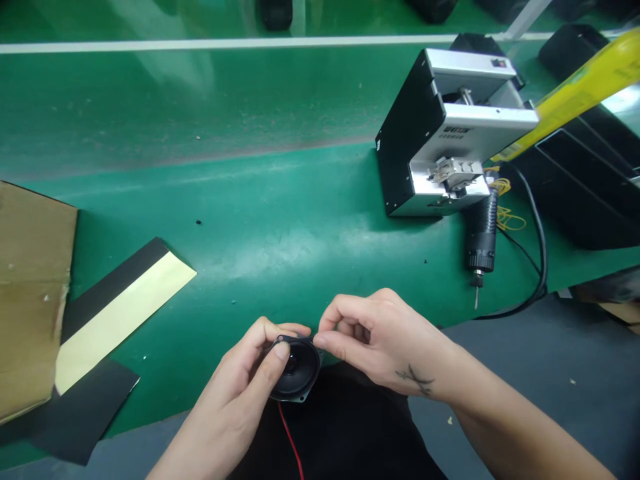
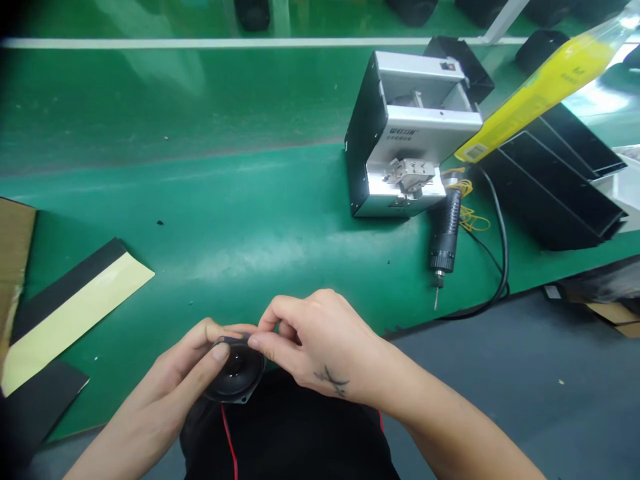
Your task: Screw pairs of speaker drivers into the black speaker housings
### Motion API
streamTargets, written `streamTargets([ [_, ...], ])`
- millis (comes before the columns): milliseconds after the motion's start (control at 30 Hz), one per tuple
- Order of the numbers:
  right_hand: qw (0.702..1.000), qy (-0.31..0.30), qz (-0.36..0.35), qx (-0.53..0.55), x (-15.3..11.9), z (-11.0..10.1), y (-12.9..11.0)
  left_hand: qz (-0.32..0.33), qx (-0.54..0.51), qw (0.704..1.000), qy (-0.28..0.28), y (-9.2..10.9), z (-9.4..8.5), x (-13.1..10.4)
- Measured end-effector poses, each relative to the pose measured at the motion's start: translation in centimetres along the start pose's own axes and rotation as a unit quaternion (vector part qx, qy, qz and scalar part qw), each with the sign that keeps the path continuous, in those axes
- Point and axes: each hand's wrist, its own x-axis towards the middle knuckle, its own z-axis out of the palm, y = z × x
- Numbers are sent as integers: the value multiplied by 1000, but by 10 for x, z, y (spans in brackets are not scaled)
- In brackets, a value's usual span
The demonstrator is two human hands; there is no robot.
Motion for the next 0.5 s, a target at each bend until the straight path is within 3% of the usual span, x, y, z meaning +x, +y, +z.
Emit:
streamTargets([
  [200,999,12,32,18,-1,4,2,10,-16,1000,6,-1,0,1],
  [500,999,17,24,16,0,9,6,26,-44,998,21,-9,-2,2],
])
